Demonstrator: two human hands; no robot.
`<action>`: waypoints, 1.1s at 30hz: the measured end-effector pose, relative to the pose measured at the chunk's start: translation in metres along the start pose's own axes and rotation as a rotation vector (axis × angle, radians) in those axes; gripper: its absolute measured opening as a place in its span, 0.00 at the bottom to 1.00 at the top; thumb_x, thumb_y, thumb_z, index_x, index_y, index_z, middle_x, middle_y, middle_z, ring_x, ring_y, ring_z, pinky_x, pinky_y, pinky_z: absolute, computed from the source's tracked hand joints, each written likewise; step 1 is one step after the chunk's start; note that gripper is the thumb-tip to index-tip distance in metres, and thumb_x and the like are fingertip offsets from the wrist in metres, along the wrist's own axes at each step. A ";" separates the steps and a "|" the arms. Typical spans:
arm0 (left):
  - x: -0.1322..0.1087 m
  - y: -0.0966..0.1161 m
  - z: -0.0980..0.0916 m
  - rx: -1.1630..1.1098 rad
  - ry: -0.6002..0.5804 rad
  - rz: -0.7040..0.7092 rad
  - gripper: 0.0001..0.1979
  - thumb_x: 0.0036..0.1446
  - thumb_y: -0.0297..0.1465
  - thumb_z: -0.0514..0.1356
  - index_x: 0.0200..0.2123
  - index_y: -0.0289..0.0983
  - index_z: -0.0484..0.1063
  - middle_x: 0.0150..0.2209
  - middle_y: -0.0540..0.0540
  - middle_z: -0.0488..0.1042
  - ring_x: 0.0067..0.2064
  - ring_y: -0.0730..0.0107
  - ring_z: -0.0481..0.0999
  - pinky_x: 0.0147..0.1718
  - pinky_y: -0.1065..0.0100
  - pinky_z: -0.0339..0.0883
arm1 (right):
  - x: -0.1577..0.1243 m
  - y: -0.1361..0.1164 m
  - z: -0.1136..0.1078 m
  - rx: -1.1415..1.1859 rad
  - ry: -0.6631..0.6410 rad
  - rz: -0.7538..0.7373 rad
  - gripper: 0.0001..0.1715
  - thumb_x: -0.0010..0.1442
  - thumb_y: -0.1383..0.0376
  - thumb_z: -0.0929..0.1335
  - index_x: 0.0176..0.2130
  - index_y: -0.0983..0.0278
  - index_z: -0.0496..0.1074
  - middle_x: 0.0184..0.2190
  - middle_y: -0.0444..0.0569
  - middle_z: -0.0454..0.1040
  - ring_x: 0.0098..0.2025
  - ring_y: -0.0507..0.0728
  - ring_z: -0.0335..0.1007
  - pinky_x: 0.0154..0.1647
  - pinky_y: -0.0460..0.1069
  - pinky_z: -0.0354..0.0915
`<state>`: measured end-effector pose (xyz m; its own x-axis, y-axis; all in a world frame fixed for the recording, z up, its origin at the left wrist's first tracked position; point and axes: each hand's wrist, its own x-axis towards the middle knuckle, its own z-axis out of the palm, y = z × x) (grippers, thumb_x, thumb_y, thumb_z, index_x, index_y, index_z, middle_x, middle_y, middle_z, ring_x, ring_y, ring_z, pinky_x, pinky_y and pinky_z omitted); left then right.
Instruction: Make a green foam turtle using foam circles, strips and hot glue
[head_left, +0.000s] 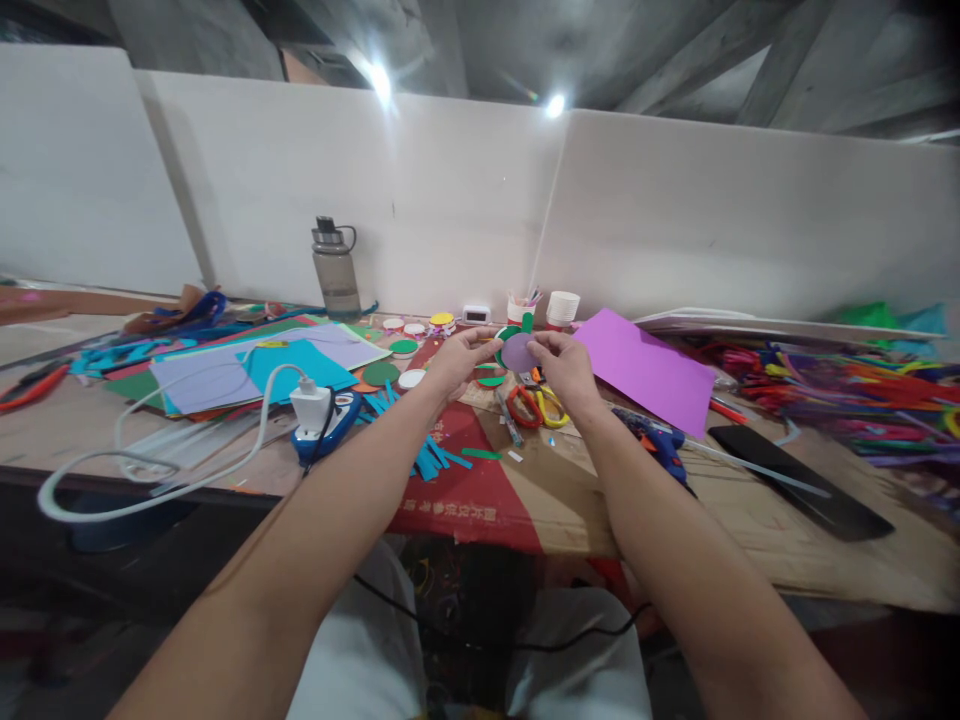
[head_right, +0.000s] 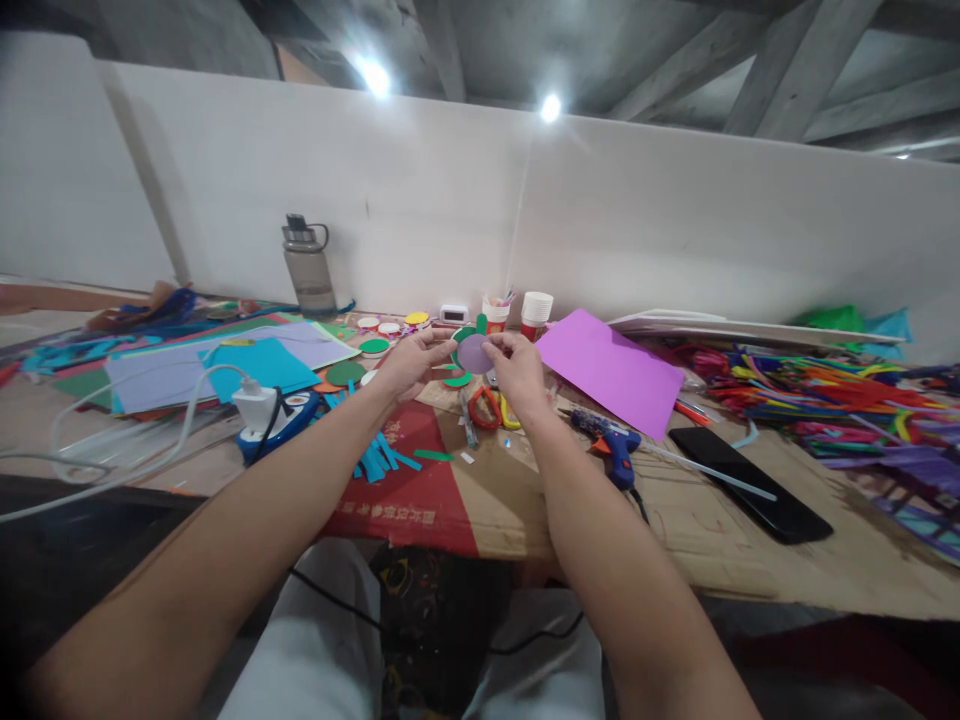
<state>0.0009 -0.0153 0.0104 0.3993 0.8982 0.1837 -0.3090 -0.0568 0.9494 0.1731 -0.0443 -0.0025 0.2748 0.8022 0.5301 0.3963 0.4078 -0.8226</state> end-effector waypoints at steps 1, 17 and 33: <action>0.000 -0.001 0.000 0.007 -0.019 0.007 0.18 0.45 0.31 0.73 0.40 0.34 0.75 0.38 0.45 0.78 0.34 0.71 0.78 0.31 0.69 0.76 | 0.000 0.001 0.000 -0.008 -0.001 -0.014 0.15 0.51 0.58 0.69 0.35 0.65 0.79 0.34 0.50 0.77 0.37 0.58 0.69 0.40 0.53 0.66; 0.001 -0.005 -0.004 0.094 -0.030 0.046 0.18 0.45 0.35 0.73 0.39 0.34 0.79 0.38 0.42 0.80 0.37 0.69 0.78 0.39 0.65 0.73 | -0.010 -0.009 0.000 -0.002 -0.002 -0.066 0.05 0.53 0.63 0.69 0.31 0.61 0.70 0.26 0.45 0.72 0.28 0.55 0.68 0.34 0.53 0.68; 0.004 -0.011 -0.001 0.139 -0.124 0.111 0.22 0.43 0.41 0.72 0.40 0.33 0.79 0.38 0.43 0.80 0.36 0.68 0.76 0.33 0.68 0.73 | -0.010 -0.007 -0.001 -0.168 0.068 -0.207 0.05 0.54 0.66 0.68 0.34 0.62 0.71 0.33 0.48 0.74 0.35 0.56 0.68 0.40 0.52 0.65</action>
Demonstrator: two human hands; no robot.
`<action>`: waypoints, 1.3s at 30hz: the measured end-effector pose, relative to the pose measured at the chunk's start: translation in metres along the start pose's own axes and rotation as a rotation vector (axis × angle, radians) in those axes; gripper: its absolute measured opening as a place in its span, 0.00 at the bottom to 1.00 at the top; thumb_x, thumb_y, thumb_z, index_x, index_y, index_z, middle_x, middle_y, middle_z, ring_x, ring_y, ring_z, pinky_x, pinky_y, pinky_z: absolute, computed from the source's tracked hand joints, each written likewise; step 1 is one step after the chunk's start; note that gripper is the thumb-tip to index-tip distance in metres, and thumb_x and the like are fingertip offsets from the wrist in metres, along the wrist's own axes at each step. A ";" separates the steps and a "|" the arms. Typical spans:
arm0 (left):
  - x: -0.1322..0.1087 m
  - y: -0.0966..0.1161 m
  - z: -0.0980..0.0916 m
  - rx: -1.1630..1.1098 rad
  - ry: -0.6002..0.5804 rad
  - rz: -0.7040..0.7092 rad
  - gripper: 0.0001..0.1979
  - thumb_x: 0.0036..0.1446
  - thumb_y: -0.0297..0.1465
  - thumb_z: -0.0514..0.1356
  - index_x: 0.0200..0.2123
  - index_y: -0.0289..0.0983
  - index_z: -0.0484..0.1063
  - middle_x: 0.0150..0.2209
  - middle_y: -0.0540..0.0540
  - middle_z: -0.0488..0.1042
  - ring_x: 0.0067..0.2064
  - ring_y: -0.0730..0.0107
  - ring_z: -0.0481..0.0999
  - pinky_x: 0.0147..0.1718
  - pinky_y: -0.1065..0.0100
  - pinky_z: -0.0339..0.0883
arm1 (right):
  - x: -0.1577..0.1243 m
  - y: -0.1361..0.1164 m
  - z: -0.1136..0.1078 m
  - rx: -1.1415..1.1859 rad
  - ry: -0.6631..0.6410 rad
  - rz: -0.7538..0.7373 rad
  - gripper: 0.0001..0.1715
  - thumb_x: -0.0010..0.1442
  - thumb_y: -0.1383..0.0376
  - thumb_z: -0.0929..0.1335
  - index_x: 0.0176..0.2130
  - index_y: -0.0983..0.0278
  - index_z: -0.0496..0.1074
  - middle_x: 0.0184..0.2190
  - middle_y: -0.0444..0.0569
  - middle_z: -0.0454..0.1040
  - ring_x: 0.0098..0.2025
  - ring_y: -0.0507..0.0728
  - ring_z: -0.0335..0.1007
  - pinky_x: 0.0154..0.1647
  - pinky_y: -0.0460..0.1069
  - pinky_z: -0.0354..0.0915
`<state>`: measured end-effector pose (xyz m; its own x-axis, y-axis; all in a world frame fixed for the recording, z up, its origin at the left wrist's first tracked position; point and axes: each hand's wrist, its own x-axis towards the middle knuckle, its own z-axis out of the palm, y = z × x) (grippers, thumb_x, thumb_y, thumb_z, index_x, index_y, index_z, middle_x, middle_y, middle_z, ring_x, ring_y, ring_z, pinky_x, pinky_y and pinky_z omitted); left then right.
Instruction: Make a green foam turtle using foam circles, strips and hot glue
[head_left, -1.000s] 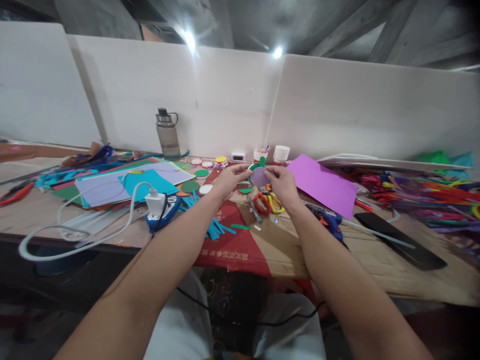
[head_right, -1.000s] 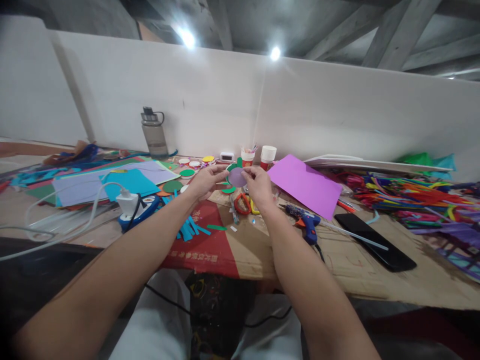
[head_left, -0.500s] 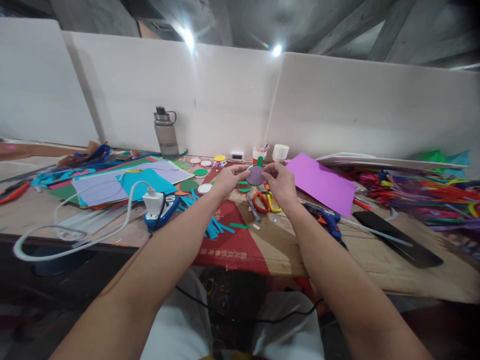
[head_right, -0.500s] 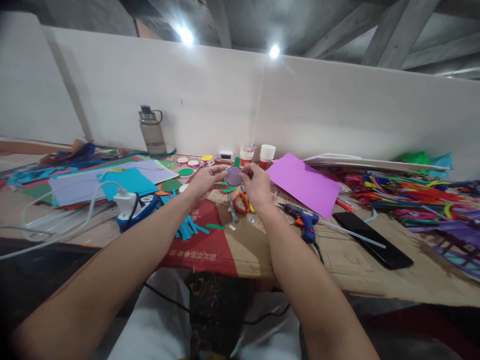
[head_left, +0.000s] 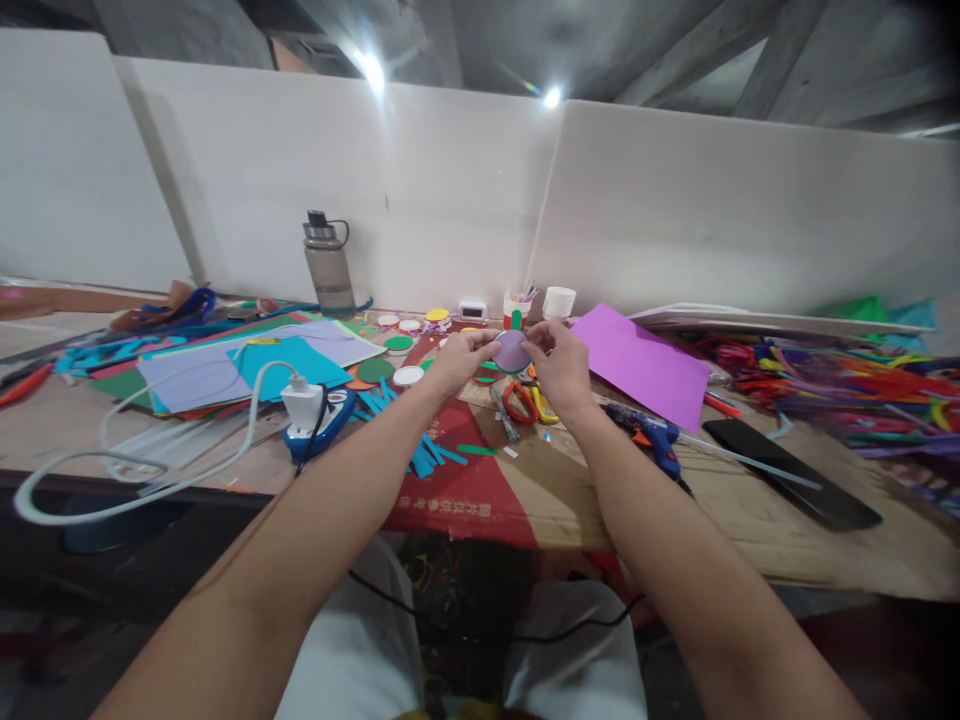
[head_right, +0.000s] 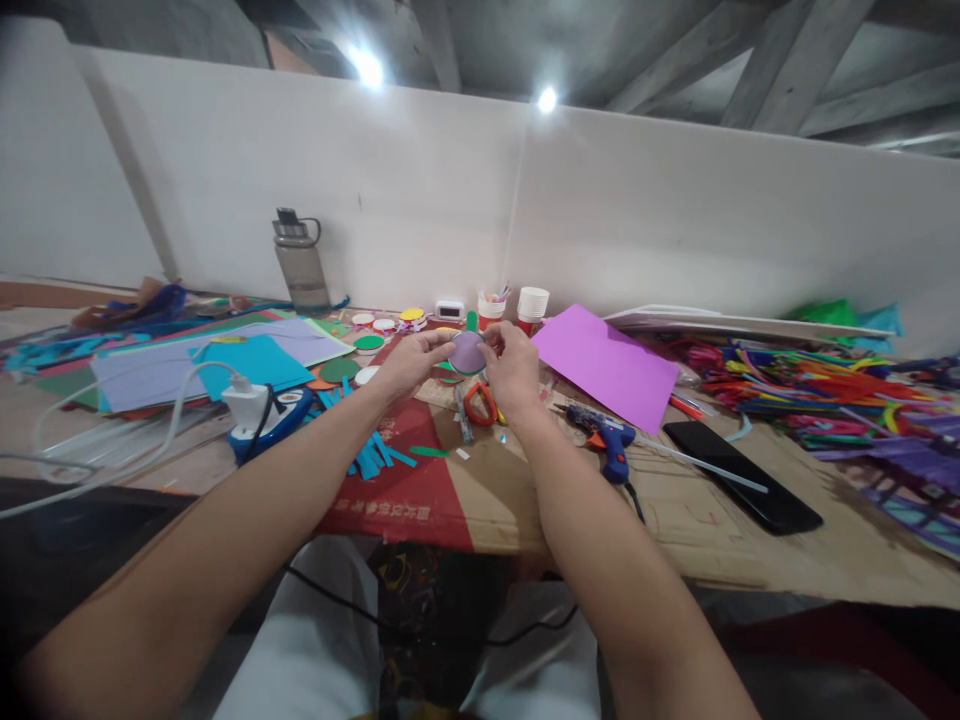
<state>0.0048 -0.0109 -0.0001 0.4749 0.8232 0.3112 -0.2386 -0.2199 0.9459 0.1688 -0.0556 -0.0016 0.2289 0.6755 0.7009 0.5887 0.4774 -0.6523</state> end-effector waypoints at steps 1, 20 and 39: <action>0.000 0.000 0.000 0.002 -0.004 0.001 0.22 0.43 0.40 0.72 0.40 0.33 0.79 0.38 0.43 0.80 0.36 0.68 0.76 0.33 0.68 0.74 | 0.000 -0.001 0.000 -0.015 0.000 -0.003 0.04 0.54 0.66 0.68 0.34 0.62 0.71 0.32 0.48 0.74 0.35 0.56 0.68 0.40 0.53 0.65; 0.001 -0.002 0.002 -0.065 0.044 -0.064 0.19 0.40 0.24 0.70 0.40 0.33 0.76 0.34 0.45 0.79 0.34 0.70 0.78 0.34 0.66 0.75 | -0.005 -0.001 0.002 -0.232 -0.052 -0.243 0.17 0.56 0.73 0.65 0.42 0.61 0.78 0.40 0.53 0.73 0.46 0.61 0.68 0.51 0.57 0.66; -0.006 0.005 0.006 -0.227 0.109 -0.147 0.13 0.47 0.24 0.67 0.39 0.35 0.73 0.34 0.47 0.76 0.34 0.68 0.77 0.36 0.57 0.77 | -0.004 -0.005 0.003 -0.093 0.022 -0.134 0.17 0.57 0.66 0.68 0.47 0.61 0.76 0.43 0.53 0.72 0.43 0.59 0.69 0.48 0.56 0.68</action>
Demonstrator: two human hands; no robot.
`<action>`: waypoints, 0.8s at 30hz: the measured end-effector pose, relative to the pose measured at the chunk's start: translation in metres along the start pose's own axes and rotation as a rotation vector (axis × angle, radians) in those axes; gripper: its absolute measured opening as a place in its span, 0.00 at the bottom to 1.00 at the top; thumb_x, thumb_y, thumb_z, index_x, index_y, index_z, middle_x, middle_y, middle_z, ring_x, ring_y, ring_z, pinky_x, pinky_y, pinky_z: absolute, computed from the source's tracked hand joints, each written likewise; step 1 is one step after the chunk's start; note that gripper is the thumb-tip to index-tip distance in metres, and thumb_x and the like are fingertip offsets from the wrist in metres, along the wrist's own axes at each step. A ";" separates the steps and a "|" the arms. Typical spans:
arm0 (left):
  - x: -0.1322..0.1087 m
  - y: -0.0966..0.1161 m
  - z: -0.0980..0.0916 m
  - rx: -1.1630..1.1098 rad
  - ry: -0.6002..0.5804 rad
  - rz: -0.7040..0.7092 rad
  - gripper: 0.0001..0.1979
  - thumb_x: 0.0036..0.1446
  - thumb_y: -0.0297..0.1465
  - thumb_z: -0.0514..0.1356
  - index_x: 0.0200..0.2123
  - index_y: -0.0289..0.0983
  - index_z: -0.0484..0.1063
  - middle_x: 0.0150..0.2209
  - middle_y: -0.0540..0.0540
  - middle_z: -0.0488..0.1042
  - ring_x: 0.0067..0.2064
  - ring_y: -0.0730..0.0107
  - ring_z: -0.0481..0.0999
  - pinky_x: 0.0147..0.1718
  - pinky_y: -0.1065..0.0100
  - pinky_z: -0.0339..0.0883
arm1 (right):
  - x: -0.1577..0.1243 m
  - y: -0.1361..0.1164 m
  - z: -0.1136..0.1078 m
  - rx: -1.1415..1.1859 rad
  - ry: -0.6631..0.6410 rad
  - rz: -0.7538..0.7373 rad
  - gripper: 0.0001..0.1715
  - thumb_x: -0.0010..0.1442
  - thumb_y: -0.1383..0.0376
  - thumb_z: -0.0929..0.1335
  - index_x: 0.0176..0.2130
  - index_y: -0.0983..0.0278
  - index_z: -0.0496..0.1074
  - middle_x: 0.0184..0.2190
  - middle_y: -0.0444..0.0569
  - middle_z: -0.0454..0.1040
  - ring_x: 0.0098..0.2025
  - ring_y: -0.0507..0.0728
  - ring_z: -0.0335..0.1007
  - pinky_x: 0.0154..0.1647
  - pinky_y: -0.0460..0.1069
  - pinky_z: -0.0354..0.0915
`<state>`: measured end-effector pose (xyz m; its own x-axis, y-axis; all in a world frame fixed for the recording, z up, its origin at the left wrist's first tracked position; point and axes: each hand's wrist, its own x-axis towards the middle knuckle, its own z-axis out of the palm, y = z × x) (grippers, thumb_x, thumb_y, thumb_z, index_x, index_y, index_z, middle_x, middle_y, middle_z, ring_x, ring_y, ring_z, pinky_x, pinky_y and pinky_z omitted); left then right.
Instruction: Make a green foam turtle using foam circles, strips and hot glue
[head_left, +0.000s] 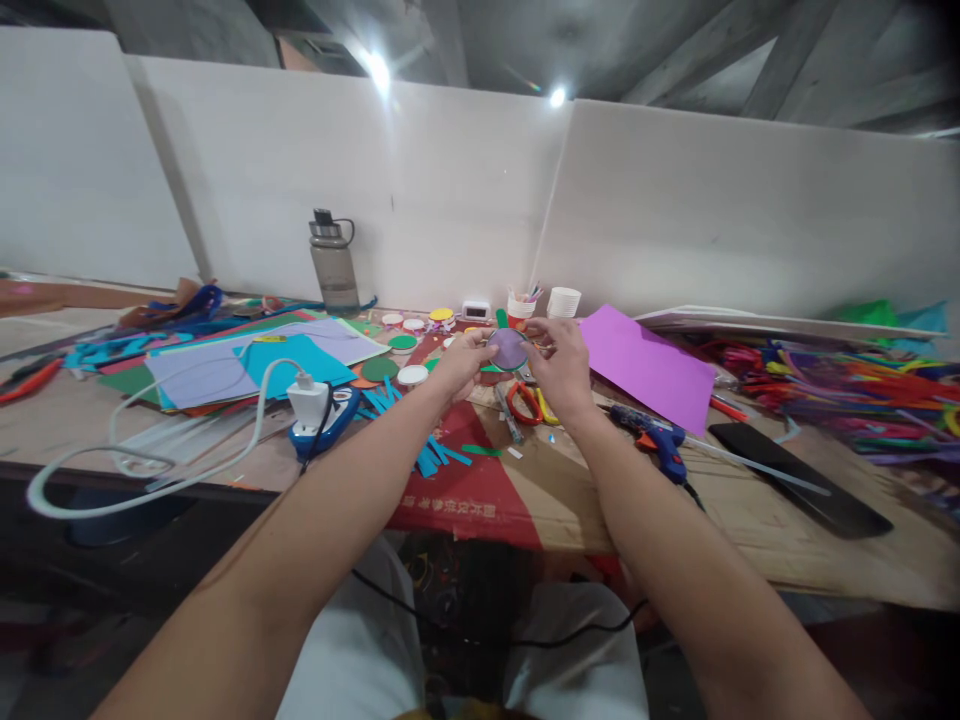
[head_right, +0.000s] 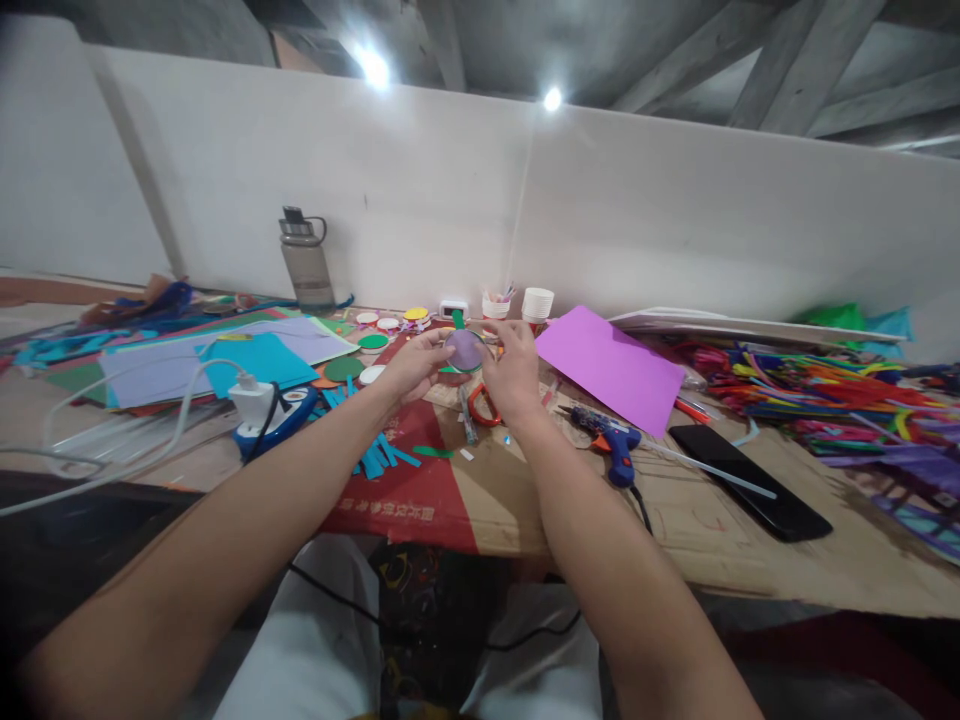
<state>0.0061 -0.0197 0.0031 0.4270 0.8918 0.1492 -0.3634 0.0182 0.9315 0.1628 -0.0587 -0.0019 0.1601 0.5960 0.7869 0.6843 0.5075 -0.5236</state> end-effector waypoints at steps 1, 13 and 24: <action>0.000 0.000 0.000 0.000 -0.005 0.005 0.13 0.48 0.24 0.67 0.39 0.35 0.72 0.34 0.47 0.76 0.35 0.68 0.77 0.36 0.57 0.77 | 0.001 0.001 0.000 0.035 0.021 0.060 0.18 0.56 0.65 0.69 0.47 0.63 0.76 0.43 0.54 0.72 0.41 0.58 0.69 0.47 0.55 0.68; 0.000 0.000 0.012 0.456 -0.024 0.157 0.14 0.44 0.13 0.58 0.34 0.33 0.71 0.33 0.50 0.76 0.36 0.71 0.76 0.43 0.63 0.74 | -0.001 0.008 0.008 0.182 -0.107 0.278 0.11 0.52 0.60 0.68 0.33 0.65 0.74 0.31 0.47 0.76 0.32 0.55 0.68 0.38 0.50 0.64; -0.002 0.001 0.009 0.212 0.029 -0.008 0.04 0.54 0.24 0.64 0.34 0.31 0.73 0.30 0.47 0.75 0.32 0.70 0.76 0.29 0.65 0.77 | 0.001 0.011 0.013 0.497 -0.141 0.503 0.17 0.46 0.55 0.72 0.34 0.64 0.74 0.25 0.44 0.74 0.26 0.52 0.65 0.27 0.47 0.62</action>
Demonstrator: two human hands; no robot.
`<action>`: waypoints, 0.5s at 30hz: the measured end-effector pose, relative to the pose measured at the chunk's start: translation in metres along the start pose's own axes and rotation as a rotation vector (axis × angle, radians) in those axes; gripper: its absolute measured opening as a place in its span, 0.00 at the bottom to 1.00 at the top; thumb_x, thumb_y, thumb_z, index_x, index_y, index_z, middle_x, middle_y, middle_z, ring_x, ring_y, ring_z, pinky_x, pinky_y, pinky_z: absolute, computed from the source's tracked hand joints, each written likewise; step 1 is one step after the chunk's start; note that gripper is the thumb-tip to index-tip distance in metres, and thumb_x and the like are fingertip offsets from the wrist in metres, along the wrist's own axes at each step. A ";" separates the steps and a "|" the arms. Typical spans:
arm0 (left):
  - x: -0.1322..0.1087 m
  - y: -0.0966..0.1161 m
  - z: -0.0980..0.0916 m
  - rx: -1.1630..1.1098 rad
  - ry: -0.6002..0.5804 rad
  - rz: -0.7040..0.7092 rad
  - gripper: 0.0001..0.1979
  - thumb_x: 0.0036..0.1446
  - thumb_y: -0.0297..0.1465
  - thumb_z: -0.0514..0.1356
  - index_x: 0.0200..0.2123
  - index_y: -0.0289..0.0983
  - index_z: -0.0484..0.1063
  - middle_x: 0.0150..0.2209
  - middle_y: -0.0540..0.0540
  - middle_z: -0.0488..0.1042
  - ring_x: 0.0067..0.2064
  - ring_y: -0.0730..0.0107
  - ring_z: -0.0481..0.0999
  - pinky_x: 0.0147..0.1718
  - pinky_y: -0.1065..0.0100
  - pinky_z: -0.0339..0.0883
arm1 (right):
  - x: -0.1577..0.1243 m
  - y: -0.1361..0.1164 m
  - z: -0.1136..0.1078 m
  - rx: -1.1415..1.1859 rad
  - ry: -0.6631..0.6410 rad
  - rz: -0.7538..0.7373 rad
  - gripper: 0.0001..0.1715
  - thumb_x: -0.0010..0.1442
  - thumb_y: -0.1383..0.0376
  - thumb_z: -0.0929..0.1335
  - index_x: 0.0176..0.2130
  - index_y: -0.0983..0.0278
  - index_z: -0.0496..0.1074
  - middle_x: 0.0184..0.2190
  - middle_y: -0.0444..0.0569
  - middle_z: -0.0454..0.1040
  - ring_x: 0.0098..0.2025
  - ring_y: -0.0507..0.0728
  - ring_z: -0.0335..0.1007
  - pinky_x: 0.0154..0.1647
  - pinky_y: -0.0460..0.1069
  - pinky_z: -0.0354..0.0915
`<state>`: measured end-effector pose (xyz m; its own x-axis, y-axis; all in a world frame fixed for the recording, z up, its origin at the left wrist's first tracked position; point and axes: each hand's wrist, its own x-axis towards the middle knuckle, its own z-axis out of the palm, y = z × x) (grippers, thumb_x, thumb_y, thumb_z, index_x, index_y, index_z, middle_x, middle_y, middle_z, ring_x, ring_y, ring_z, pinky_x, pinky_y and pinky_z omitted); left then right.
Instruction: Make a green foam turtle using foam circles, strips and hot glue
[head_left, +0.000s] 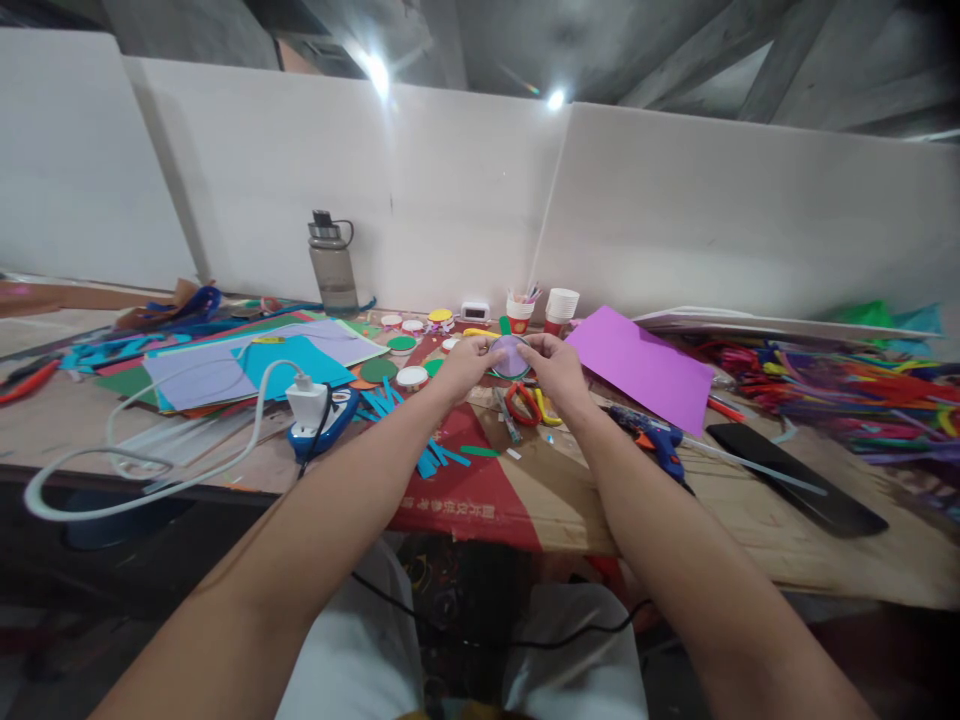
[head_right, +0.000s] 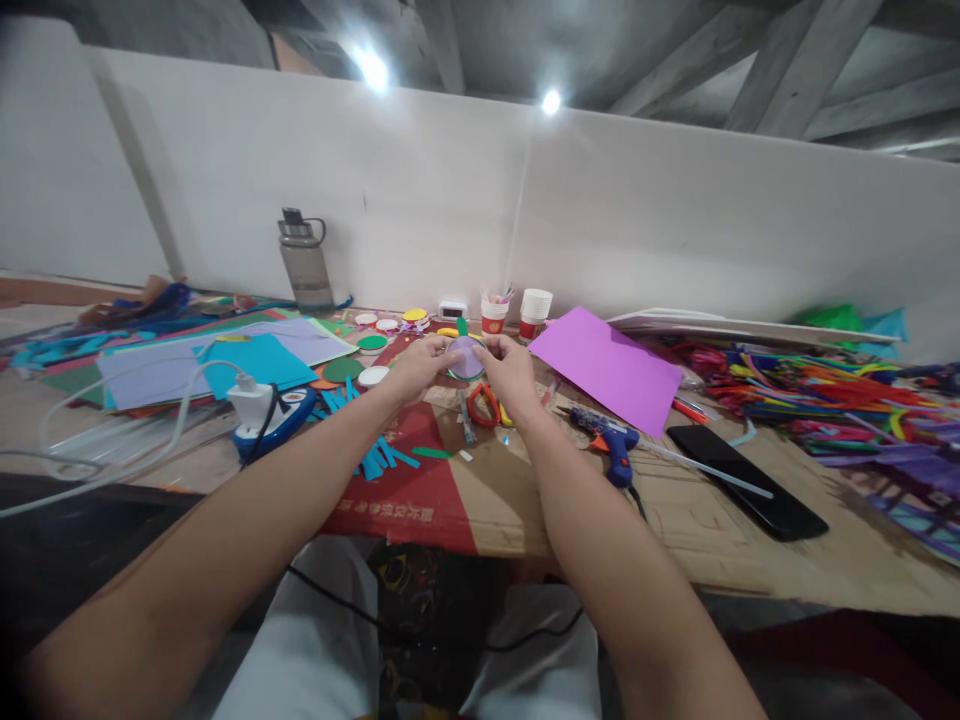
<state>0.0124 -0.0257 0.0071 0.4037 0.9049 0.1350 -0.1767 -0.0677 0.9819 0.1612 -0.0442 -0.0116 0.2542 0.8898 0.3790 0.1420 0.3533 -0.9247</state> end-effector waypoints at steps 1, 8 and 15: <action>0.001 0.000 -0.001 -0.007 0.022 0.006 0.03 0.54 0.24 0.64 0.33 0.31 0.73 0.30 0.47 0.75 0.31 0.70 0.76 0.28 0.66 0.77 | 0.000 0.000 0.000 0.007 -0.015 0.018 0.18 0.46 0.55 0.72 0.35 0.64 0.73 0.25 0.43 0.74 0.25 0.51 0.64 0.26 0.47 0.62; 0.010 -0.006 -0.012 -0.034 0.118 0.014 0.05 0.53 0.24 0.65 0.32 0.30 0.72 0.29 0.47 0.75 0.28 0.75 0.74 0.30 0.68 0.76 | -0.002 -0.003 0.002 0.039 -0.065 0.099 0.18 0.48 0.55 0.72 0.36 0.63 0.71 0.23 0.39 0.69 0.22 0.48 0.61 0.23 0.45 0.60; 0.011 -0.003 -0.014 -0.037 0.177 0.013 0.02 0.54 0.22 0.63 0.34 0.31 0.73 0.29 0.47 0.75 0.29 0.73 0.75 0.28 0.68 0.77 | -0.001 -0.006 0.000 -0.015 -0.027 0.131 0.10 0.53 0.60 0.71 0.33 0.63 0.69 0.23 0.39 0.67 0.22 0.48 0.60 0.22 0.45 0.58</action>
<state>0.0044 -0.0100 0.0034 0.2373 0.9641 0.1193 -0.2149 -0.0676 0.9743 0.1597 -0.0473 -0.0068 0.2460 0.9356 0.2533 0.1232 0.2290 -0.9656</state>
